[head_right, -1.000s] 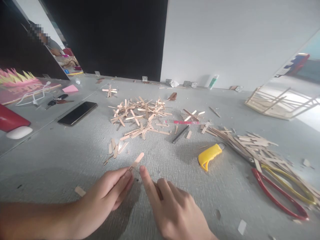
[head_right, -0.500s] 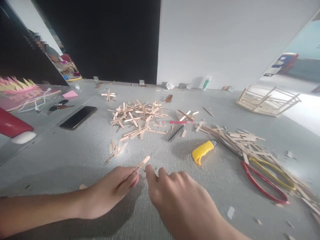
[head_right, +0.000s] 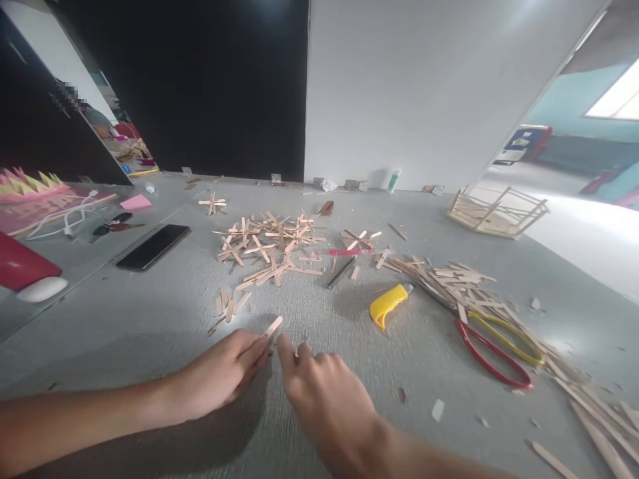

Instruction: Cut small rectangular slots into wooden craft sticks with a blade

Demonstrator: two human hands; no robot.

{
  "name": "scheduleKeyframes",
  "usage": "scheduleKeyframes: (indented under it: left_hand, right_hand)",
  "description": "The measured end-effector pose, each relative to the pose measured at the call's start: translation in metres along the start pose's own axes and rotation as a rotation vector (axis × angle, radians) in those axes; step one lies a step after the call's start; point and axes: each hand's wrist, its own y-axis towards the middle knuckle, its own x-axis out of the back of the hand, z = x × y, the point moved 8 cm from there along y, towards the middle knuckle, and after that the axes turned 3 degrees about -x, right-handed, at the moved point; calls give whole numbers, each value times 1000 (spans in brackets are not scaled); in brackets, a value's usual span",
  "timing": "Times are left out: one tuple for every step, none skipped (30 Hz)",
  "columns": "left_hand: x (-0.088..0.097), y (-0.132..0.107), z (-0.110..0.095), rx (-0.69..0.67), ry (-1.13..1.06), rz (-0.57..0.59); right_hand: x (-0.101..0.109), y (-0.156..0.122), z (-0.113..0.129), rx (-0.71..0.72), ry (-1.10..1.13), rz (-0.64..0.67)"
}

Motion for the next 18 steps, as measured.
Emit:
scheduleKeyframes:
  left_hand:
    - [0, 0, 0, 16, -7, -6]
    - [0, 0, 0, 29, -13, -8]
    - [-1, 0, -1, 39, -20, -5]
    - [-1, 0, -2, 48, -27, 0]
    - [-1, -1, -3, 56, -32, 5]
    - [0, -2, -3, 64, -36, 8]
    - [0, -2, -1, 75, -40, 8]
    - [1, -3, 1, 88, -44, 8]
    - [2, -3, 3, 100, -47, 9]
    - [2, -4, 6, 110, -51, 10]
    - [2, -4, 9, 119, -54, 12]
    - [2, -4, 11, 123, -55, 12]
    - [2, -4, 12, 122, -53, 10]
    - [2, -3, 12, 116, -48, 4]
    - [2, -2, 12, 106, -39, -3]
    - [2, -2, 11, 93, -27, -10]
    - [2, -1, 9, 77, -15, -15]
    - [1, 0, 7, 62, -4, -17]
  right_hand:
    - [-5, -3, 3, 8, -6, -15]
    - [-6, -5, 4, 9, -5, -26]
    - [-2, -4, 4, 7, -3, -29]
    - [5, 0, 3, 8, 4, -12]
    - [15, 6, 1, 9, 2, 6]
    - [25, 15, 0, 33, -15, 63]
    - [33, 25, 0, 69, -30, 150]
    - [45, 36, -2, 94, -29, 190]
    - [57, 47, -5, 111, -26, 205]
    - [66, 55, -6, 139, -19, 231]
    - [71, 61, -7, 162, -13, 246]
    - [74, 64, -8, 179, -8, 249]
    - [73, 63, -8, 188, -5, 245]
    - [67, 59, -7, 184, -5, 235]
    - [59, 51, -7, 167, -9, 205]
    - [48, 42, -6, 139, -13, 175]
    - [35, 32, -4, 106, -26, 142]
    - [25, 22, -2, 66, -35, 45]
